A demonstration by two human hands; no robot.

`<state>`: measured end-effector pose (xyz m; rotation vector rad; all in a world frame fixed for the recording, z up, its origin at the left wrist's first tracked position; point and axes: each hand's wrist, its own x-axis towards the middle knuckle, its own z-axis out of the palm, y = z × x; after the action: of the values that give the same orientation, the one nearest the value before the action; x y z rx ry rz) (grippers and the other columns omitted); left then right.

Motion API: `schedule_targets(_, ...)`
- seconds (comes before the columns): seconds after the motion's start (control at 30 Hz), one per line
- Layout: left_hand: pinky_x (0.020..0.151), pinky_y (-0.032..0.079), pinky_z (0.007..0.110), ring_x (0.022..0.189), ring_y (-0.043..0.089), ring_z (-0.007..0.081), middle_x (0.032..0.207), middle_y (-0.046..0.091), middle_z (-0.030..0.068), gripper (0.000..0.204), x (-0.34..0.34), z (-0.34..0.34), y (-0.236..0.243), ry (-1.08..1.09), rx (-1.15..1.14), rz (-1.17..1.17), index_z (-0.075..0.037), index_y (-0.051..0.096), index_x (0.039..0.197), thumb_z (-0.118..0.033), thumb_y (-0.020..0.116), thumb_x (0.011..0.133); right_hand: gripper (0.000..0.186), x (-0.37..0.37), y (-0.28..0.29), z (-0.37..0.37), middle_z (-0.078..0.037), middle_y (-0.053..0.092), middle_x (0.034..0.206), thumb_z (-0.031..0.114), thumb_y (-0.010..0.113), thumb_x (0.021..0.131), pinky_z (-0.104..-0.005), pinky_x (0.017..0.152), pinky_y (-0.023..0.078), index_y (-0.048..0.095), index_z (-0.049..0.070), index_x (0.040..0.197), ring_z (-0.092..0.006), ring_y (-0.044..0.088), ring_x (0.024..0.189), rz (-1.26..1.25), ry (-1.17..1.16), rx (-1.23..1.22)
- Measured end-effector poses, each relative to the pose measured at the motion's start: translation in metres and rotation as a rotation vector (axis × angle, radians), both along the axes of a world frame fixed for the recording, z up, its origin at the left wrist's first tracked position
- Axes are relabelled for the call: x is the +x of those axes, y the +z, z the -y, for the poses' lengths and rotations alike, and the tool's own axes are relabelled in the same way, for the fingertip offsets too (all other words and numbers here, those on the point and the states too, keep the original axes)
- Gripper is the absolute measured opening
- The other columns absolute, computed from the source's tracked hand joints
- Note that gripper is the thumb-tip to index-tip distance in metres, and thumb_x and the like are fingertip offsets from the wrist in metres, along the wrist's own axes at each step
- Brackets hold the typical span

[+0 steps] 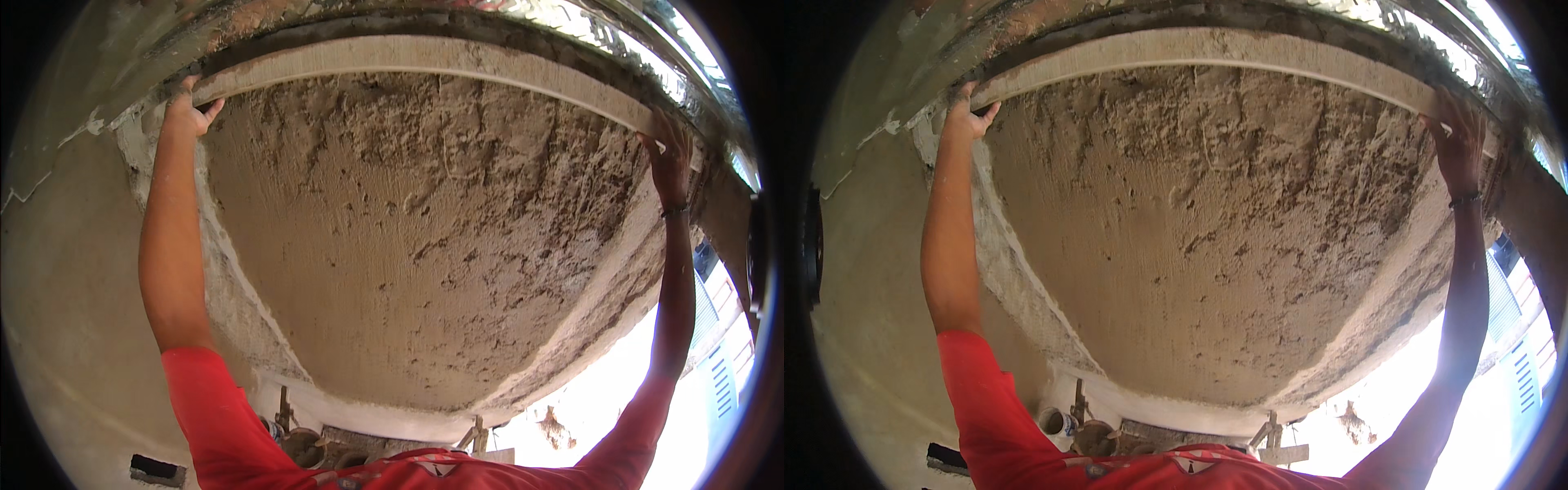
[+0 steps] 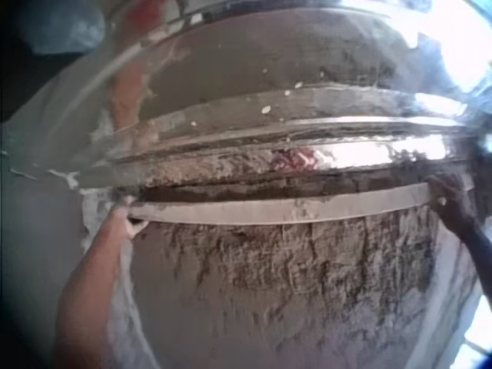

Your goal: The person applies mortar to a wall using a trowel and levels the surface with a long wooden board.

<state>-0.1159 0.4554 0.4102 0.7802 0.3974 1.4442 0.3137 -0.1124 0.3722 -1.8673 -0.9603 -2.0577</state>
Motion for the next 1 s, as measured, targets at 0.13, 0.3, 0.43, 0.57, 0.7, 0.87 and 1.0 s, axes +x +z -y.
schedule_targets(0.13,0.081,0.053,0.040,0.105,0.050,0.0301,0.121,0.045,0.0110,0.039,-0.013,-0.009,-0.015,-0.055,-0.040,0.099,-0.009,0.057,0.108,-0.029,0.069,0.077,0.048,-0.027,-0.017,0.008,-0.009,0.056,0.117,0.022,0.069,0.076,-0.0418,0.095,0.037,0.054,0.018,0.122,-0.0255,0.051,0.109,0.057,0.049,-0.012)
schedule_targets(0.3,0.092,0.045,0.047,0.106,0.051,0.0281,0.112,0.055,0.0104,0.041,-0.043,0.039,-0.062,-0.043,-0.078,0.127,-0.005,0.055,0.108,-0.030,0.063,0.076,0.050,-0.074,-0.092,0.020,-0.011,0.057,0.115,0.007,0.073,0.069,-0.0436,0.091,0.043,0.057,0.011,0.115,-0.0297,0.052,0.107,-0.049,0.155,-0.023)
schedule_targets(0.43,0.093,0.040,0.049,0.109,0.048,0.0289,0.113,0.054,0.0113,0.039,-0.095,0.030,-0.124,0.069,-0.121,0.175,-0.007,0.056,0.108,-0.032,0.057,0.078,0.056,-0.106,-0.193,0.029,-0.015,0.053,0.119,-0.001,0.072,0.060,-0.0498,0.100,0.034,0.053,0.005,0.112,-0.0333,0.048,0.115,-0.272,0.294,-0.053)
schedule_targets(0.57,0.093,0.037,0.048,0.107,0.048,0.0291,0.110,0.055,0.0118,0.037,-0.104,0.039,-0.224,0.104,-0.230,0.176,-0.007,0.056,0.106,-0.033,0.052,0.080,0.064,-0.128,-0.297,0.042,-0.017,0.047,0.125,0.009,0.075,0.059,-0.0559,0.106,0.022,0.044,0.004,0.115,-0.0401,0.038,0.122,-0.490,0.288,-0.191)
schedule_targets(0.7,0.088,0.041,0.047,0.099,0.051,0.0298,0.102,0.057,0.0114,0.034,-0.137,0.052,-0.297,0.140,-0.214,0.107,-0.006,0.055,0.102,-0.033,0.049,0.083,0.062,-0.151,-0.368,0.023,-0.020,0.043,0.122,0.006,0.071,0.056,-0.0541,0.106,0.021,0.042,0.004,0.111,-0.0411,0.035,0.121,-0.854,0.380,-0.352)
schedule_targets(0.87,0.078,0.046,0.047,0.085,0.056,0.0303,0.092,0.058,0.0120,0.033,-0.195,0.086,-0.335,0.292,-0.136,0.028,-0.004,0.054,0.100,-0.032,0.046,0.085,0.060,-0.167,-0.460,-0.009,-0.019,0.044,0.113,0.009,0.073,0.056,-0.0534,0.098,0.028,0.042,0.005,0.106,-0.0380,0.041,0.110,-0.994,0.498,-0.555)
schedule_targets(1.0,0.074,0.049,0.047,0.080,0.058,0.0302,0.088,0.059,0.0131,0.032,-0.237,0.140,-0.340,0.352,-0.130,-0.037,-0.006,0.054,0.100,-0.033,0.049,0.085,0.057,-0.189,-0.495,-0.039,-0.015,0.048,0.111,0.008,0.076,0.058,-0.0470,0.090,0.036,0.046,0.005,0.107,-0.0368,0.042,0.110,-1.171,0.561,-0.910)
